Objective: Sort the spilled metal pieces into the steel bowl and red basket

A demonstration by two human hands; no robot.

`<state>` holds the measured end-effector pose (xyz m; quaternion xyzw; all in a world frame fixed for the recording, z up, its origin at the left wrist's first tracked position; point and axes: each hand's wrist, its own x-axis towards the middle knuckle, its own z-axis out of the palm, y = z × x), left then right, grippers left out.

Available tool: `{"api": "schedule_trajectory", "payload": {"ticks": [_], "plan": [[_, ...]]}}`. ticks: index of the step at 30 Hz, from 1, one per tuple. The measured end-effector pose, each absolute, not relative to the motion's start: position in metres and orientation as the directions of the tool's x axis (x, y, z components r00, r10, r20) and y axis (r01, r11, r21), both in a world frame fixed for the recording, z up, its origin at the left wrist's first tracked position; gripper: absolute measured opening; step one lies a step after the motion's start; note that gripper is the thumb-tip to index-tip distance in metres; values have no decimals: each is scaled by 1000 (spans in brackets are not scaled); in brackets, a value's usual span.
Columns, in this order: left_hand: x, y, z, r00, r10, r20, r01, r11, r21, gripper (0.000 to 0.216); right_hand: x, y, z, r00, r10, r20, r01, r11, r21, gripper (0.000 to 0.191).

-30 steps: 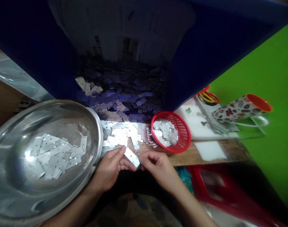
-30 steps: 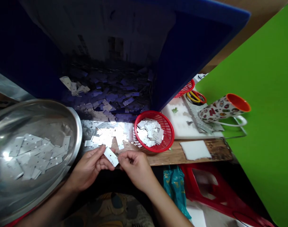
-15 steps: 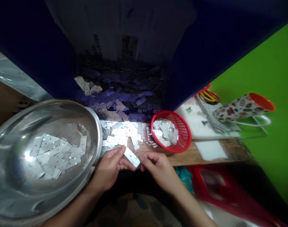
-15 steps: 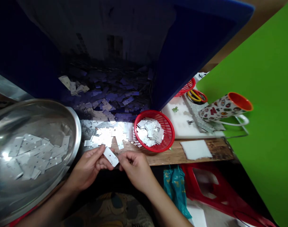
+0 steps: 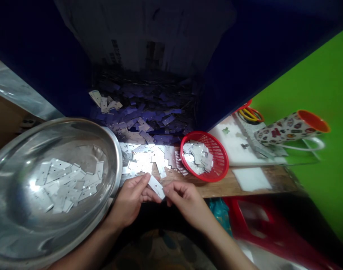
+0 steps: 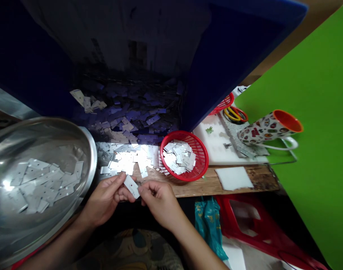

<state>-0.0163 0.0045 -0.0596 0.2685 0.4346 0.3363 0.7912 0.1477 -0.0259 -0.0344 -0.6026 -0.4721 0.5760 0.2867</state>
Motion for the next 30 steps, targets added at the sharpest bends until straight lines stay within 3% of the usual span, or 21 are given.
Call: {"api": "schedule_trajectory", "payload": {"ticks": [3, 6, 9, 13, 17, 21, 24, 30], "plan": [[-16, 5, -59, 402, 766, -502, -289, 626, 724, 35, 153, -28, -27, -44, 935, -351, 258, -329, -908, 27], [-18, 4, -59, 456, 734, -503, -224, 642, 733, 40, 174, -24, -16, 198, 977, -77, 439, -159, -884, 20], [-21, 0, -58, 589, 616, -522, -25, 660, 751, 38, 202, -15, -12, 334, 913, 233, 701, -76, -709, 17], [-22, -6, -57, 725, 448, -523, 202, 587, 784, 36, 204, -9, -23, 180, 889, 420, 890, 34, -454, 19], [-24, -10, -58, 774, 376, -510, 283, 515, 809, 36, 160, -7, -36, -113, 951, 286, 907, 216, -362, 18], [-29, -11, -57, 816, 293, -498, 364, 409, 837, 33, 122, 4, -31, -257, 948, 189, 912, 302, -277, 22], [-33, -11, -57, 818, 274, -506, 387, 388, 836, 29, 108, 17, -28, -319, 942, 102, 891, 334, -307, 19], [-36, -10, -65, 827, 277, -489, 383, 359, 851, 31, 101, 35, -44, -288, 953, -89, 881, 228, -414, 18]]}}
